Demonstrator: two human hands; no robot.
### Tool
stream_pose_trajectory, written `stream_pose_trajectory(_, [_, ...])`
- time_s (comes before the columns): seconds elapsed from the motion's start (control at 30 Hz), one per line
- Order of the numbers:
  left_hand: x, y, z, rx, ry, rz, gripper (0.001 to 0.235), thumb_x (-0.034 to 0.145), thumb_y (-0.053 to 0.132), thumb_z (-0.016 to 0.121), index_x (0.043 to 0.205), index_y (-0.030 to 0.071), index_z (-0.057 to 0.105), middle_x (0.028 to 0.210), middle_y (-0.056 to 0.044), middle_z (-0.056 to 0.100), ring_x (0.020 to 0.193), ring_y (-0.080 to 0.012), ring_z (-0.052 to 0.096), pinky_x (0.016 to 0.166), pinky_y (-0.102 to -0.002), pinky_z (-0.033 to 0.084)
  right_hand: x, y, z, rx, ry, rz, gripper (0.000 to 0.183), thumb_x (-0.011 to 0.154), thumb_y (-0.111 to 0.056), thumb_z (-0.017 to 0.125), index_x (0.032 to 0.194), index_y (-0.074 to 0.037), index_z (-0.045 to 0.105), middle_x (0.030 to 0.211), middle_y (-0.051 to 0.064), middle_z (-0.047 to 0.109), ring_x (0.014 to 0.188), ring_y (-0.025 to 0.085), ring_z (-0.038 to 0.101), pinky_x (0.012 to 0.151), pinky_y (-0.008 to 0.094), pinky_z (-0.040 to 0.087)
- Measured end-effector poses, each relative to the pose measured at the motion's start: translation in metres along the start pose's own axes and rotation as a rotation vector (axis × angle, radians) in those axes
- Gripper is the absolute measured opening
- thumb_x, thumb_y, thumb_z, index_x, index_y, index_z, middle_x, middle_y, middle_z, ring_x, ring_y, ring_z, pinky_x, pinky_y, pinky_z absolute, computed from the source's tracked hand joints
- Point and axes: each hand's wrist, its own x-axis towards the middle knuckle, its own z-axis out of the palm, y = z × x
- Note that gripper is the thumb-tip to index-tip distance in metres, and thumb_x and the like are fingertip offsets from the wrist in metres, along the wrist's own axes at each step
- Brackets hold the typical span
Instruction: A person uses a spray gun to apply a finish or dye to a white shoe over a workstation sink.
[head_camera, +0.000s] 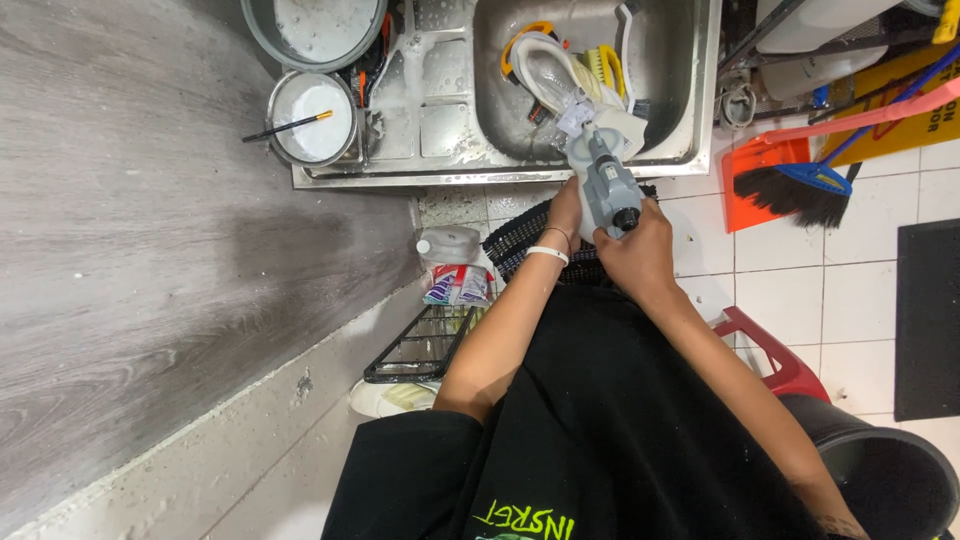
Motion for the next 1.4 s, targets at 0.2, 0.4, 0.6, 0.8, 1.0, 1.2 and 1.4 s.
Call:
stream_pose_trajectory(0.2, [0.004, -0.001, -0.002, 0.001, -0.005, 0.005, 0.042, 0.085, 0.04, 0.049, 0.103, 0.004, 0.06, 0.091, -0.011, 0.06, 0.089, -0.0223, 0.057, 0.074, -0.036, 0.047, 0.001, 0.002, 0.0, 0.0, 0.03, -0.01, 0.015, 0.069, 0.002, 0.061, 0.077, 0.009, 0.052, 0.068, 0.019, 0.048, 0.069, 0.03, 0.055, 0.057, 0.034, 0.044])
stream_pose_trajectory(0.4, [0.008, -0.005, -0.004, -0.01, 0.004, 0.013, 0.041, 0.085, 0.039, 0.049, 0.101, 0.003, 0.06, 0.089, -0.011, 0.06, 0.086, -0.0218, 0.058, 0.073, -0.035, 0.047, 0.001, 0.003, 0.002, 0.007, 0.03, -0.026, 0.015, 0.068, 0.002, 0.061, 0.076, 0.009, 0.051, 0.068, 0.018, 0.047, 0.069, 0.031, 0.055, 0.057, 0.035, 0.044])
stream_pose_trajectory(0.6, [0.002, -0.001, -0.001, -0.032, 0.022, 0.024, 0.04, 0.085, 0.038, 0.049, 0.1, 0.002, 0.06, 0.086, -0.01, 0.059, 0.084, -0.021, 0.057, 0.072, -0.035, 0.048, 0.004, -0.004, 0.0, 0.04, 0.006, -0.052, 0.01, 0.067, 0.004, 0.06, 0.072, 0.007, 0.051, 0.066, 0.015, 0.045, 0.066, 0.028, 0.054, 0.055, 0.032, 0.043])
stream_pose_trajectory(0.8, [0.018, -0.02, -0.003, -0.026, 0.021, 0.032, 0.04, 0.085, 0.038, 0.049, 0.099, 0.002, 0.061, 0.087, -0.012, 0.06, 0.085, -0.0212, 0.057, 0.072, -0.035, 0.047, -0.001, 0.008, 0.0, 0.0, -0.018, -0.006, 0.011, 0.068, 0.003, 0.06, 0.073, 0.006, 0.051, 0.065, 0.014, 0.046, 0.065, 0.024, 0.053, 0.055, 0.031, 0.043])
stream_pose_trajectory(1.0, [0.019, -0.027, -0.003, -0.045, 0.013, -0.017, 0.043, 0.088, 0.041, 0.046, 0.1, 0.002, 0.06, 0.089, -0.012, 0.061, 0.085, -0.0212, 0.058, 0.071, -0.034, 0.048, -0.003, 0.013, 0.001, -0.021, -0.027, 0.049, 0.016, 0.068, 0.001, 0.062, 0.076, 0.009, 0.051, 0.064, 0.015, 0.047, 0.064, 0.024, 0.053, 0.055, 0.032, 0.043])
stream_pose_trajectory(1.2, [0.02, -0.026, -0.007, -0.052, 0.048, -0.027, 0.042, 0.086, 0.041, 0.049, 0.099, 0.003, 0.061, 0.09, -0.011, 0.062, 0.084, -0.0213, 0.059, 0.069, -0.033, 0.049, 0.004, 0.019, 0.006, 0.017, -0.027, -0.016, 0.014, 0.068, 0.001, 0.062, 0.074, 0.009, 0.052, 0.064, 0.017, 0.047, 0.066, 0.027, 0.054, 0.053, 0.033, 0.043])
stream_pose_trajectory(1.4, [-0.001, -0.01, 0.003, -0.096, 0.064, -0.029, 0.044, 0.084, 0.04, 0.051, 0.103, 0.002, 0.06, 0.093, -0.013, 0.062, 0.09, -0.0233, 0.059, 0.072, -0.034, 0.049, 0.006, 0.016, 0.002, 0.001, -0.044, -0.078, 0.013, 0.067, 0.002, 0.062, 0.073, 0.008, 0.052, 0.064, 0.018, 0.047, 0.065, 0.03, 0.055, 0.052, 0.034, 0.043])
